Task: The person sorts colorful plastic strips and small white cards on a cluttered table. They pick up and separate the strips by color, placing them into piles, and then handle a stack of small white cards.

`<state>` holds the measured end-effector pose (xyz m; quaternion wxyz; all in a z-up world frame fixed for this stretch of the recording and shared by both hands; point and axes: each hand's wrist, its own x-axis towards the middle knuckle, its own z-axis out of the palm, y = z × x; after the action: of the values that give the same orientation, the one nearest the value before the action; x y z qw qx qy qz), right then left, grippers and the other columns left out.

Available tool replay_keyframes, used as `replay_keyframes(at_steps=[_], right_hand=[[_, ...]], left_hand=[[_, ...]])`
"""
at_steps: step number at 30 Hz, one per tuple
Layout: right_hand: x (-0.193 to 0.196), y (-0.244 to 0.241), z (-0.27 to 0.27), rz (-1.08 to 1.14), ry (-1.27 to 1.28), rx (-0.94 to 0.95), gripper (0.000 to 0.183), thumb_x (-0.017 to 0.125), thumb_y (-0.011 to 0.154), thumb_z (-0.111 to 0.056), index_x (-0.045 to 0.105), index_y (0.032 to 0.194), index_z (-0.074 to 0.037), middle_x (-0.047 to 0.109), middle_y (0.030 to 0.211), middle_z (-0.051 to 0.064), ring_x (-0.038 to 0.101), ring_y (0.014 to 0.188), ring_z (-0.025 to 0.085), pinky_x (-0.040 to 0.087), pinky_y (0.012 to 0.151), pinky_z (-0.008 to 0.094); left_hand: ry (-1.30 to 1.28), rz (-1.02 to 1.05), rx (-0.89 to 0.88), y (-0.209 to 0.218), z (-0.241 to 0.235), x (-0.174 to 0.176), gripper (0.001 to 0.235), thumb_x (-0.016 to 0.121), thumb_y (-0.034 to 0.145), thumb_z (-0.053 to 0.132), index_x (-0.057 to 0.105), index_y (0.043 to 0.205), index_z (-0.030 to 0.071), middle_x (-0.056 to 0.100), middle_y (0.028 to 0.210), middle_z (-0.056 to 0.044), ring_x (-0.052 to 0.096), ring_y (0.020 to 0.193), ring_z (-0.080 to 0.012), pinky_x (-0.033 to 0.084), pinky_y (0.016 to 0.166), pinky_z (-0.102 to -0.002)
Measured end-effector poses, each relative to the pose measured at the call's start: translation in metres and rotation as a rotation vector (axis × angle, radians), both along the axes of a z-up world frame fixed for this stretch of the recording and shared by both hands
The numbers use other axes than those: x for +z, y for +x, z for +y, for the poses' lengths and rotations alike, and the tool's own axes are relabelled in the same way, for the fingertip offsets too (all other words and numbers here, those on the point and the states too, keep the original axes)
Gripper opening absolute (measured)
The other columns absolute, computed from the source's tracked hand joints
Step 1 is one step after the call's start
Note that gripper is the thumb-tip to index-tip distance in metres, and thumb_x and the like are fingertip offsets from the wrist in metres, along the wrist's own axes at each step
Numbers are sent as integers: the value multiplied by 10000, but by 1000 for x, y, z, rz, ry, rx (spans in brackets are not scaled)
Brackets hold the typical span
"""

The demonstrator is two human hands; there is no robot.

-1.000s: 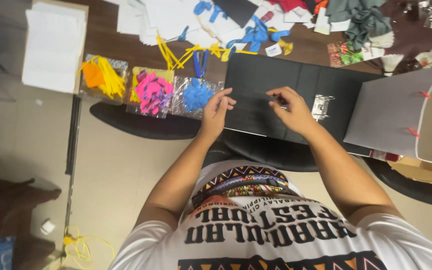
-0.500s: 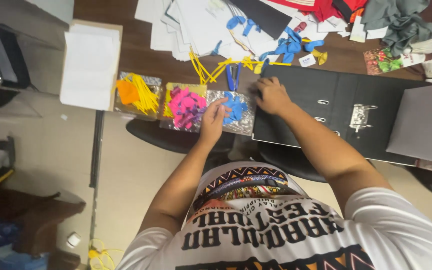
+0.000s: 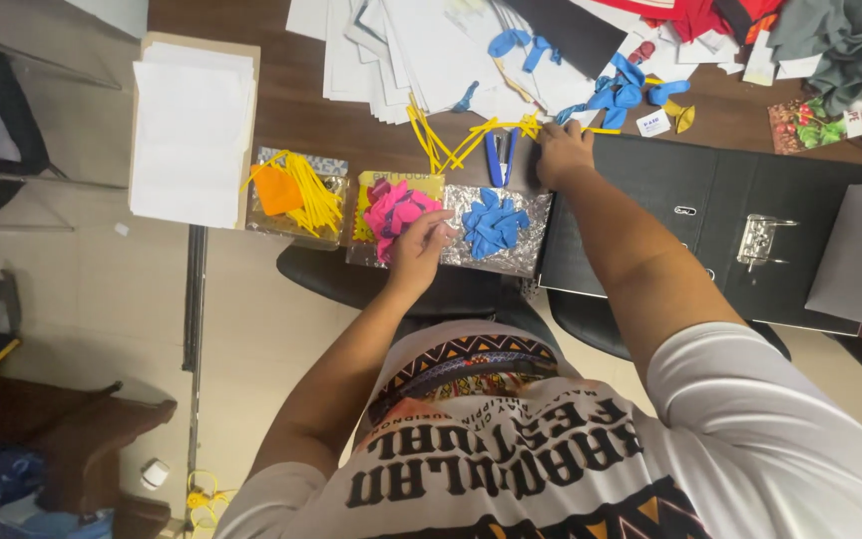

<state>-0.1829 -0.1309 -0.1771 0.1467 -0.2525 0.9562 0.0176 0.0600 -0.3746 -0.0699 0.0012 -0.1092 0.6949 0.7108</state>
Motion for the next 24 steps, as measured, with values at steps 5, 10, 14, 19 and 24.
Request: replay_keyframes(at_steps=[5,10,14,19,24], right_hand=[[50,-2,0,-120,-430,-295,429,671,874,-219,717,1291,-131,625,1406,22,478,1272,338,349,1109,485],[87,17,20,-446,-1415,-477,383,646,892,-57,709,1269,-64,614,1413,73,569,1306,210,439,1111,313],[158,73,31,-359,-1317,-365,368,655,908,48,711,1270,6,653,1374,128,558,1287,205,428,1116,321],[171,123,43,-498,-1588,-546,198,724,950,12,746,1145,37,686,1274,142,675,1125,164,538,1033,300],[172,139,43,-582,-1546,-619,140,797,873,42,684,955,24,731,916,69,654,802,91,528,763,225]], left_hand=[[73,13,15,-1,12,-6,276,536,1081,146,622,1316,29,726,1016,-63,664,916,-108,540,864,-264],[68,20,22,-9,25,7,274,552,1072,139,633,1305,19,720,1020,-80,648,909,-122,536,861,-271],[70,101,30,-18,37,25,274,550,1076,145,620,1312,26,721,1067,-82,662,956,-126,537,883,-273],[-108,219,33,-33,62,77,275,604,1056,136,636,1316,54,729,1107,-91,710,1080,-194,547,956,-313],[-512,436,-99,-49,83,112,371,711,929,141,637,1288,81,663,1218,-147,609,1169,-360,480,1007,-439]])
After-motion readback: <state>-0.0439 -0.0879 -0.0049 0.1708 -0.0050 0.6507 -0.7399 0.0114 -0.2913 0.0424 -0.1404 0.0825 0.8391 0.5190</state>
